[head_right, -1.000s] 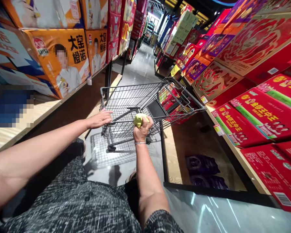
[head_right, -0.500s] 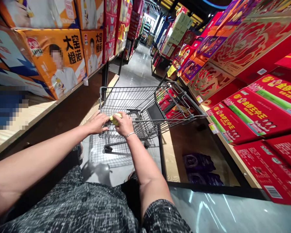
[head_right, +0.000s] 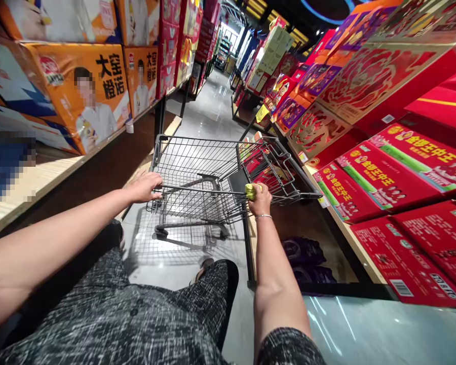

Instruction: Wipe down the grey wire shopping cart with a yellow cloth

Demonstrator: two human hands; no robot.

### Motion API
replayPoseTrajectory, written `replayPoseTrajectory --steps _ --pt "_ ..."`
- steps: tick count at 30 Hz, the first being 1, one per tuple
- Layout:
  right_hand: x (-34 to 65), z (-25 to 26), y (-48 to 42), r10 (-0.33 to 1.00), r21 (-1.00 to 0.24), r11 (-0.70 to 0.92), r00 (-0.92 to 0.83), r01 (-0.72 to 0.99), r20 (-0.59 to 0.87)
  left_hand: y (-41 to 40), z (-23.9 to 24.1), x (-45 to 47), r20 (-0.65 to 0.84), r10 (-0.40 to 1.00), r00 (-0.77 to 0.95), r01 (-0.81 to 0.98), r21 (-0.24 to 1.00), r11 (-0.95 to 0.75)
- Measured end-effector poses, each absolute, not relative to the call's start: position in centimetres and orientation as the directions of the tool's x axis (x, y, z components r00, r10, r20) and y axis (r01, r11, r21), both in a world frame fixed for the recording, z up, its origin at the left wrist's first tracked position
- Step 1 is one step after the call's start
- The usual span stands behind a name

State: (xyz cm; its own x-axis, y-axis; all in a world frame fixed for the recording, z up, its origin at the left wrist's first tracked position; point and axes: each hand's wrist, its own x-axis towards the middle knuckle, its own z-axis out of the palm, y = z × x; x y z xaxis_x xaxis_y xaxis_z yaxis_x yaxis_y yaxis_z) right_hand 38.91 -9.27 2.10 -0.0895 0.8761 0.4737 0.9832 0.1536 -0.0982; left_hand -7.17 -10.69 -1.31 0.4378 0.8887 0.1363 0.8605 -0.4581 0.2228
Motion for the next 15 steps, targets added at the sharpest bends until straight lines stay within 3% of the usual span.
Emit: replayPoseTrajectory --steps 3,10,13,15 --pt "34.3 0.6 -10.5 0.831 -0.157 0.195 -0.079 0.968 0.55 -10.7 -1.0 -7.1 0.125 0.889 0.44 0.867 0.201 -0.457" --pt "16.9 -4.0 -11.4 0.649 -0.117 0.609 -0.408 0.785 0.642 -11.3 0.0 -7.7 0.024 0.902 0.431 0.877 0.223 -0.425" --pt "13.3 -5.5 -11.5 0.616 -0.054 0.66 -0.499 0.749 0.609 -11.3 -0.2 -8.5 0.003 0.887 0.461 0.859 0.252 -0.447" --pt "12.6 -6.9 -12.1 0.655 -0.027 0.66 -0.558 0.751 0.509 -11.1 -0.7 -9.0 0.012 0.879 0.477 0.84 0.289 -0.46"
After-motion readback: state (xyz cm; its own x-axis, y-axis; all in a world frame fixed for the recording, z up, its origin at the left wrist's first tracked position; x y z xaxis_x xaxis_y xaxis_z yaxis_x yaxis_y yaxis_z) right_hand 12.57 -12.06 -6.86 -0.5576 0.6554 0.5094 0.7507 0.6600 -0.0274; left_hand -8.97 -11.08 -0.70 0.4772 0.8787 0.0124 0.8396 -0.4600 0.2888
